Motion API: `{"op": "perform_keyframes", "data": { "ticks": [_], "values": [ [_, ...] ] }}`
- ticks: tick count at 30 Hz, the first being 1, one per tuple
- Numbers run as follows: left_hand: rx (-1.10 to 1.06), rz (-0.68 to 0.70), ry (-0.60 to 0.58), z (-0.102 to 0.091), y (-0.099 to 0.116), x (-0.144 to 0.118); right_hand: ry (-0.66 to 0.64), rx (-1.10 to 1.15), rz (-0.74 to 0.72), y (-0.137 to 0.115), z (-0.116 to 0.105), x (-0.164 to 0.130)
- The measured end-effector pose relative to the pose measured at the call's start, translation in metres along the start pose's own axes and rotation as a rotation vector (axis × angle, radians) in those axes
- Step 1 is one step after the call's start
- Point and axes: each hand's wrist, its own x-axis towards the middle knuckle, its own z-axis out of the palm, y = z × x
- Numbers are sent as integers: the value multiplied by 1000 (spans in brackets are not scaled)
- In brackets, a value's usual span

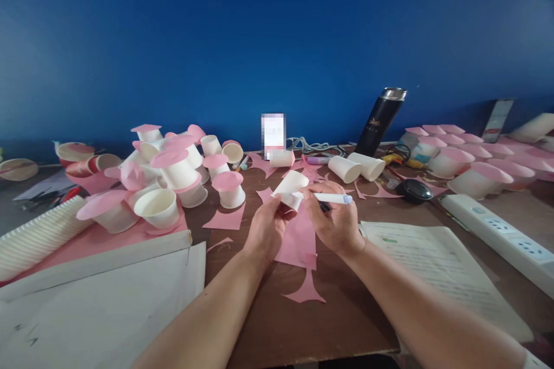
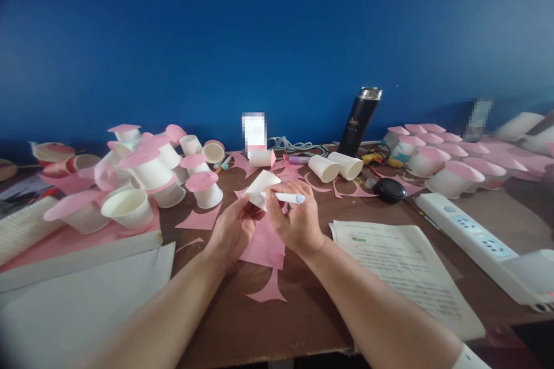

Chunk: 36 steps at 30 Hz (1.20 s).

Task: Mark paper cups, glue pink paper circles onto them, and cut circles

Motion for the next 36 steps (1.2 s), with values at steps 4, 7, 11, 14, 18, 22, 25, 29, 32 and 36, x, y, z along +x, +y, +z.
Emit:
{"op": "perform_keyframes", "data": {
  "ticks": [4, 7, 11, 14, 18, 22, 25, 29, 32, 36],
  "values": [
    [26, 23, -51, -2, -1, 1, -41, 31, -8, 0, 0, -1],
    [53, 48, -103, -5, -2, 2, -68, 70, -45, -1, 1, -3],
    [38, 32, -55, -3, -1, 1, -24, 14, -24, -1, 1, -2],
    [13, 8, -14, 0, 1, 0, -15, -3, -7, -1, 0, -2],
    [17, 22, -54, 0, 1, 0, -60, 48, -17, -2, 0, -2],
    [-3, 14, -23, 1, 1, -1, -26, 19, -14, -1, 0, -2],
    [8, 5, -17, 1, 1, -1, -15, 5, -8, 0, 0, -2],
    [33, 29, -64, -1, 0, 0, -78, 63, -31, -1, 0, -3],
    [23, 29, -49, -1, 0, 0, -55, 38, -33, -1, 1, -3],
    [9, 14, -15, 0, 1, -1, -3, 2, 4, 1, 0, -2]
  ]
}}
